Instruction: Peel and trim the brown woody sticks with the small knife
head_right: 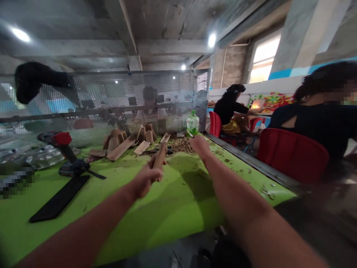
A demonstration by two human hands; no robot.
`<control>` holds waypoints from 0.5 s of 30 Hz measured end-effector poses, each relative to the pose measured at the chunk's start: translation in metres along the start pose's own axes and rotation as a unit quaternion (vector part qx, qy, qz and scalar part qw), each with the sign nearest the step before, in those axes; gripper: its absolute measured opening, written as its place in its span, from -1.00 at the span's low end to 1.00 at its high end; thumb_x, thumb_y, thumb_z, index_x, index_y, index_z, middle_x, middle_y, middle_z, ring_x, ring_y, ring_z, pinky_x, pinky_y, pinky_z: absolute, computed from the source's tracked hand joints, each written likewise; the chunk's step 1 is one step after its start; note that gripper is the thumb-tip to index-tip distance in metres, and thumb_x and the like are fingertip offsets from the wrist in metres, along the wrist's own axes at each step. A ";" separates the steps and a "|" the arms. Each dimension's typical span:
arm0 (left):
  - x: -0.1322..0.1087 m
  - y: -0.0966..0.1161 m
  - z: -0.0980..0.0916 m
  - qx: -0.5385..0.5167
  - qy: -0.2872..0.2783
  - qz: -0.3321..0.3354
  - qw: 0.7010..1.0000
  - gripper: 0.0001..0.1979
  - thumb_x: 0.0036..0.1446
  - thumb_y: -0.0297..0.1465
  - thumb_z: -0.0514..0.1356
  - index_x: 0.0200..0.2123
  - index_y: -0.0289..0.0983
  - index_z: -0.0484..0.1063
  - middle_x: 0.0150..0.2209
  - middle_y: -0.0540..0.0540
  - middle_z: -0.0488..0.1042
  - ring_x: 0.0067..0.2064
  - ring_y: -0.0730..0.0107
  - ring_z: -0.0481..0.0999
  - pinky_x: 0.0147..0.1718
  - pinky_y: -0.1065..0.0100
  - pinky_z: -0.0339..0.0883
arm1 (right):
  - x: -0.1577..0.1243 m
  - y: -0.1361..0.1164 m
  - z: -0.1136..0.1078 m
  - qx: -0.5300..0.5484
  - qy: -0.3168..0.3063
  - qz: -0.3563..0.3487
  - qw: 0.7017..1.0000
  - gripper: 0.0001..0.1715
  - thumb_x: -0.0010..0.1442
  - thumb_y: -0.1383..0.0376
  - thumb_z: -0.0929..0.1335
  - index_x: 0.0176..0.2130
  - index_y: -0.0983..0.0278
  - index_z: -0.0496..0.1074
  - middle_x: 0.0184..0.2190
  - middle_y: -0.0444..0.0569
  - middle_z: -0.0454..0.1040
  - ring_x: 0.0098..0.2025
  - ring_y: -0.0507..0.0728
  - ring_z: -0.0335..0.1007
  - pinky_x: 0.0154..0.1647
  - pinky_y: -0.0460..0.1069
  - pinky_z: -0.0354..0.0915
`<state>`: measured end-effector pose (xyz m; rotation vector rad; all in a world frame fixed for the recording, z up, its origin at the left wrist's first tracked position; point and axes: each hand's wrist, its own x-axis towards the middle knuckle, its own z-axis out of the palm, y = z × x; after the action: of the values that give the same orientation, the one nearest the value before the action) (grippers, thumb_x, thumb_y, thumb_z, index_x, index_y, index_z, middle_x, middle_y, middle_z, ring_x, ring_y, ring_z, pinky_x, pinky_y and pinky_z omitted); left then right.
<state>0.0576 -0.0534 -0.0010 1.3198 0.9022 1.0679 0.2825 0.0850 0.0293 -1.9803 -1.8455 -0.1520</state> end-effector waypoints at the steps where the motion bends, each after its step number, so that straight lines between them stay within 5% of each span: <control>1: 0.007 -0.003 -0.006 -0.021 0.041 -0.013 0.999 -0.38 -0.27 -0.51 0.24 0.00 -0.19 0.41 -0.13 -0.08 0.40 -0.33 0.44 0.31 -0.45 0.44 0.20 | 0.001 -0.004 0.002 0.009 0.003 0.008 1.000 -0.54 0.29 0.27 0.19 -0.05 0.41 0.56 -0.21 0.29 0.59 -0.17 0.25 0.54 -0.26 -0.04 0.29; 4: 0.028 -0.010 -0.029 -0.063 0.126 -0.056 0.988 -0.59 -0.29 -0.48 0.23 -0.23 -0.25 0.41 -0.32 -0.03 0.36 -0.43 0.50 0.25 -0.52 0.45 0.13 | -0.008 -0.040 0.014 0.039 0.011 -0.056 0.998 -0.60 0.23 0.28 0.24 -0.08 0.30 0.58 -0.21 0.17 0.60 -0.17 0.20 0.53 -0.26 -0.08 0.25; 8: 0.039 -0.014 -0.044 -0.070 0.137 -0.041 0.987 -0.72 -0.30 -0.46 0.23 -0.38 -0.24 0.35 -0.43 0.02 0.33 -0.47 0.52 0.26 -0.52 0.45 0.14 | -0.037 -0.088 0.022 0.030 -0.012 -0.185 0.982 -0.66 0.19 0.25 0.27 -0.18 0.27 0.59 -0.25 0.11 0.61 -0.20 0.18 0.53 -0.25 -0.08 0.25; 15: 0.039 -0.018 -0.043 -0.019 0.137 0.019 0.990 -0.61 -0.28 -0.46 0.24 -0.25 -0.21 0.38 -0.40 0.04 0.39 -0.46 0.50 0.28 -0.53 0.46 0.17 | -0.061 -0.104 0.017 -0.016 -0.064 -0.235 0.970 -0.64 0.23 0.23 0.22 -0.17 0.24 0.56 -0.22 0.12 0.61 -0.20 0.18 0.54 -0.23 -0.05 0.30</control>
<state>0.0290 -0.0026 -0.0189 1.1798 1.0563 1.3109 0.1713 0.0378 0.0164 -1.5673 -2.3842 -0.1957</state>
